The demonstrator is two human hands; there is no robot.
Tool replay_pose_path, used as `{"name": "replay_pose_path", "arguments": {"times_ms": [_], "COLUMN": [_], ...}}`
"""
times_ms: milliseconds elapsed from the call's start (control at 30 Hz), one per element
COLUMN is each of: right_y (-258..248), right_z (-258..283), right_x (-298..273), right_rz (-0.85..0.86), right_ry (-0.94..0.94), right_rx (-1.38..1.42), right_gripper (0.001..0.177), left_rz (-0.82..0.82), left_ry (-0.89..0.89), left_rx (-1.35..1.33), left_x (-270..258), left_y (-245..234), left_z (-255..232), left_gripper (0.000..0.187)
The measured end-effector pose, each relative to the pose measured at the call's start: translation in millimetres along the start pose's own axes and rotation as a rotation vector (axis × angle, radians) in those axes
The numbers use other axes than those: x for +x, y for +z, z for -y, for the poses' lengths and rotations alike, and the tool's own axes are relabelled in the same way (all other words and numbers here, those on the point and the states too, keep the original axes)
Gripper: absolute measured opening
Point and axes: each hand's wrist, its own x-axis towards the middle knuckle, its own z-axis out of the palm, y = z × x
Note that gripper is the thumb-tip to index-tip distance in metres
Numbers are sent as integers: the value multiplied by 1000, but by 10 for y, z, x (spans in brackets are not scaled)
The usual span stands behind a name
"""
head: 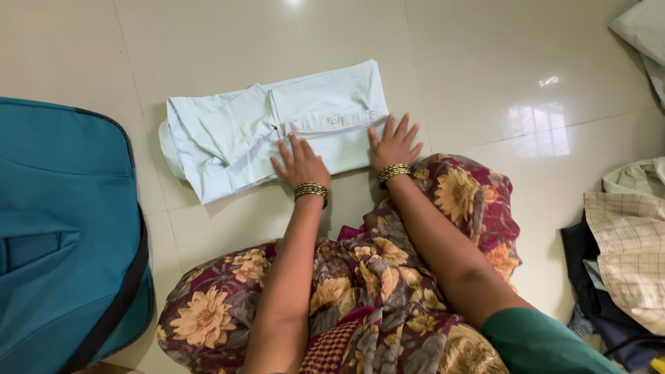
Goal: The person folds a light blue shirt by hand on the tiled floor, smoothing the fabric and bringing the sleeves inward before folding the body of the shirt into a square.
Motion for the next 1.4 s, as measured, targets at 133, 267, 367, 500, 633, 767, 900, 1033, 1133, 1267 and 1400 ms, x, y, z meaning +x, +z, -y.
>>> {"name": "replay_pose_path", "arguments": {"times_ms": [133, 267, 367, 500, 633, 767, 900, 1033, 1133, 1267, 1400], "right_y": [309, 500, 292, 47, -108, -94, 2, -126, -428, -883, -1119], "right_z": [117, 384, 358, 155, -58, -173, -152, -360, -656, -863, -510], "right_x": [482, 743, 875, 1028, 1014, 772, 761, 946, 1007, 1007, 854], "right_rz": [-270, -161, -143, -228, -221, -195, -37, 253, 107, -226, -549], "right_ry": [-370, -712, -618, -441, -158, -139, -122, -41, -86, -148, -407], "right_rx": [54, -193, -230, -168, 28, 231, 442, 914, 940, 680, 356], "right_gripper": [67, 57, 67, 76, 61, 64, 63, 45, 40, 39, 34], "left_rz": [-242, -283, -189, -255, -351, -376, -483, -296, -234, -463, -812], "left_ry": [223, 263, 254, 240, 247, 254, -12, -118, 27, 273, 12], "left_rx": [5, 8, -42, -44, -13, -298, -167, -96, -245, -771, -807], "left_x": [413, 857, 787, 775, 994, 989, 783, 424, 456, 684, 954], "left_y": [173, 91, -58, -1, 291, 520, 250, 72, 210, 508, 691], "left_z": [-164, -188, 43, 127, 253, 644, 1247, 1354, 1175, 1182, 1596], "left_gripper": [48, 60, 73, 77, 70, 55, 54, 71, 59, 30, 27]}}
